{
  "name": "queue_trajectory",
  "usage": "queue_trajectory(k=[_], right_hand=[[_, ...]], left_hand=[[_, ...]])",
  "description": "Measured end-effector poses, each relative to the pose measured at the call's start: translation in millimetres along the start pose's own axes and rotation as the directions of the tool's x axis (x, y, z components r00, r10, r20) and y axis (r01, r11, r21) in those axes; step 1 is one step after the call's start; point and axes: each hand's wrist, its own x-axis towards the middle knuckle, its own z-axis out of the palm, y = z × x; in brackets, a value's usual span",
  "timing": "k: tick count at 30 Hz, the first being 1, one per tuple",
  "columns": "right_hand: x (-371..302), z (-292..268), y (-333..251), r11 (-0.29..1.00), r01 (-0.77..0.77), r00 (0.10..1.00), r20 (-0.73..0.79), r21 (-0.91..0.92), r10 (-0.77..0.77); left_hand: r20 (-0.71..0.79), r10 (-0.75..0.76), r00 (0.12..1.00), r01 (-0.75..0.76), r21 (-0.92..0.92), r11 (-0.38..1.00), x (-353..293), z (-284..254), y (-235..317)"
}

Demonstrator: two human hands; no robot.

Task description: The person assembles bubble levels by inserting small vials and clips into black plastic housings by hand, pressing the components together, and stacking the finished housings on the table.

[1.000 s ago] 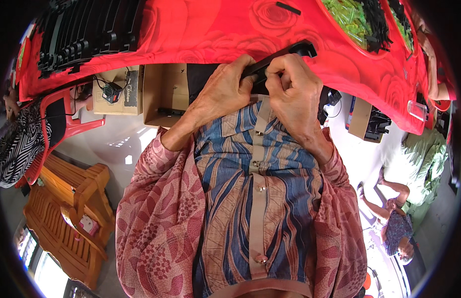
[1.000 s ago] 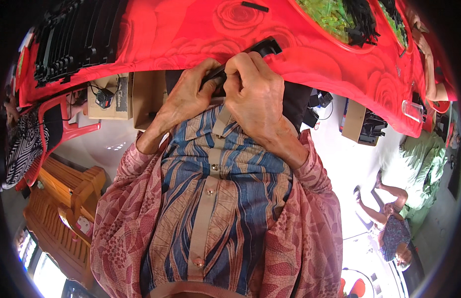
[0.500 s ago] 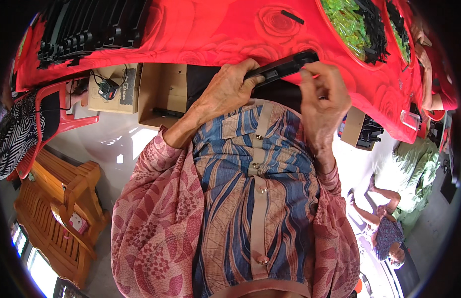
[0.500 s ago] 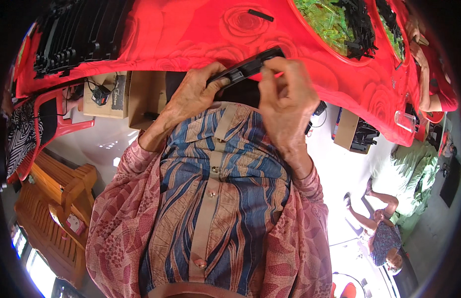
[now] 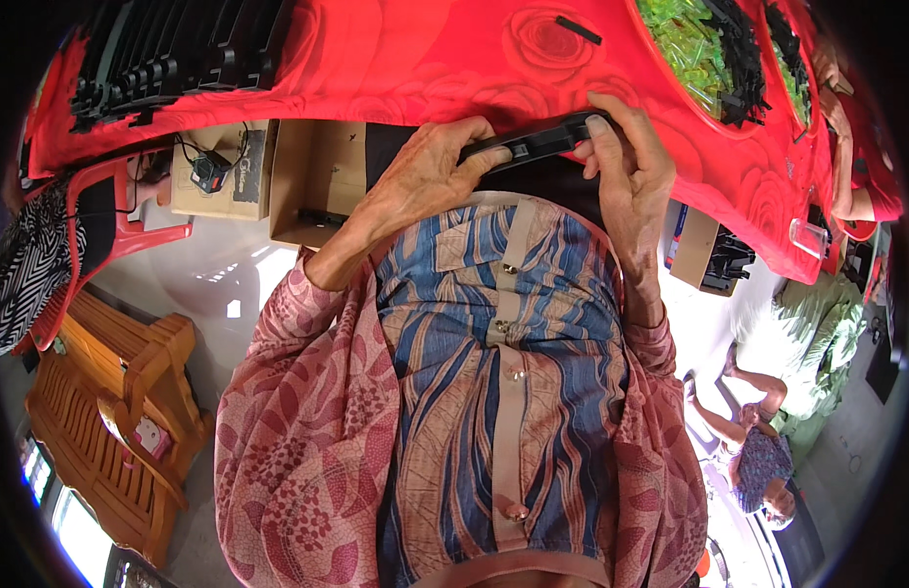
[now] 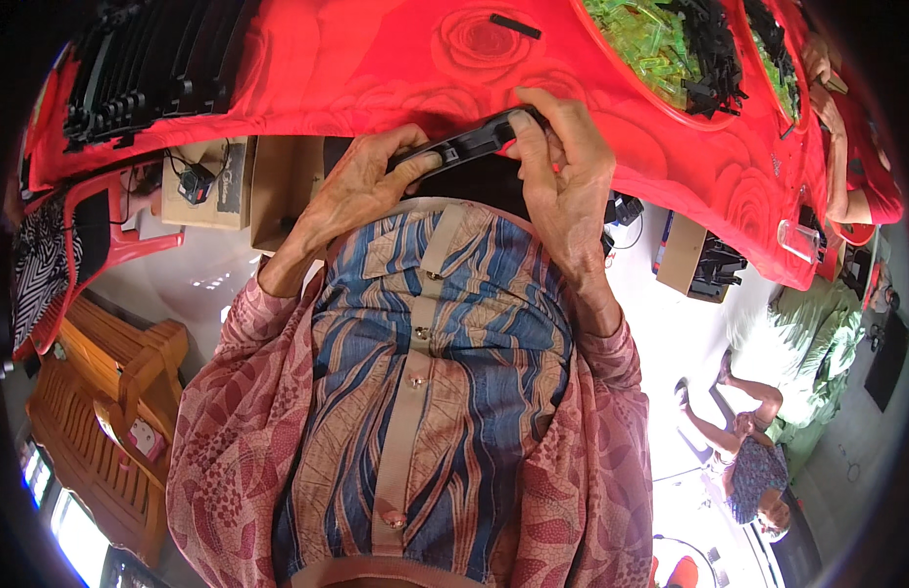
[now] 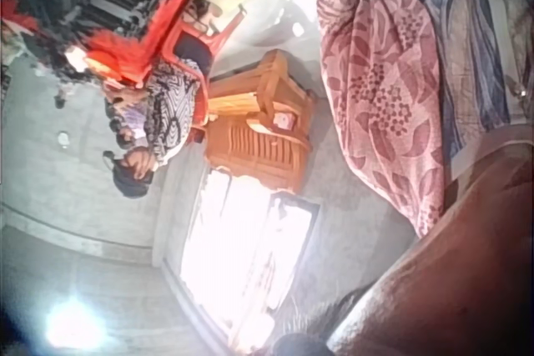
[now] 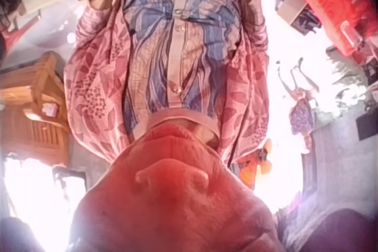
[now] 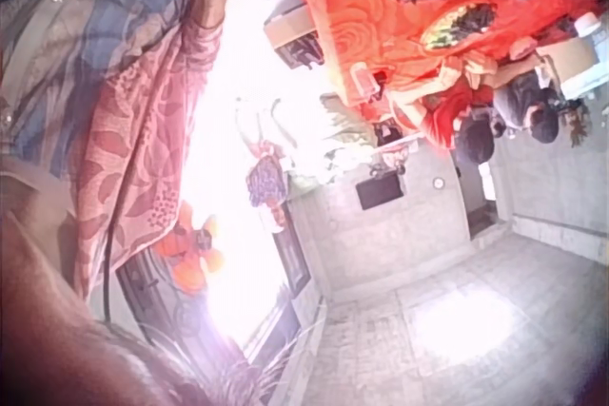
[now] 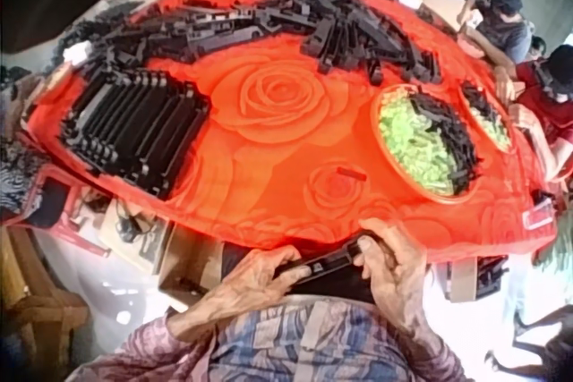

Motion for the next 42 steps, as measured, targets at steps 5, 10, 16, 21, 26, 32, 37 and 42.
queue_trajectory(k=[5, 10, 16, 21, 26, 32, 37, 42], right_hand=[[-3.0, 5.5, -1.3, 0.992, 0.099, 0.995, 0.001, -0.078, -0.100], [-5.3, 6.4, -2.6, 0.997, 0.044, 0.999, 0.014, -0.061, -0.044], [-7.6, 8.3, 1.4, 0.980, 0.134, 0.991, 0.012, -0.147, -0.133], [-10.1, 7.9, 0.0, 0.994, 0.073, 0.997, -0.015, -0.083, -0.074], [-1.1, -3.0, -12.9, 0.962, 0.170, 0.980, 0.135, -0.215, -0.143], [17.1, -10.6, -15.8, 0.909, 0.312, 0.870, 0.468, -0.276, -0.156], [17.0, -1.1, -16.6, 0.881, 0.269, 0.782, 0.623, -0.388, 0.036], [18.4, 6.5, -16.1, 0.848, 0.261, 0.752, 0.648, -0.461, 0.121]], left_hand=[[-0.087, -0.011, 0.996, -0.006, -0.194, 0.981, -1.1, 9.4, -12.9], [-0.101, -0.072, 0.992, 0.055, -0.159, 0.986, -3.0, 13.3, -11.7], [-0.136, -0.062, 0.989, 0.060, -0.020, 0.998, -4.8, 14.9, -2.3], [-0.166, -0.032, 0.986, 0.032, -0.008, 0.999, -1.5, 18.9, -9.3], [-0.106, 0.030, 0.994, -0.036, -0.055, 0.998, -2.3, 10.1, -21.3], [0.023, 0.156, 0.988, -0.157, 0.188, 0.969, -5.3, -4.9, -8.4], [0.103, 0.103, 0.989, -0.121, 0.190, 0.974, -0.8, -8.3, -8.5], [0.184, 0.019, 0.983, -0.063, 0.234, 0.970, -2.7, -12.3, -0.5]])
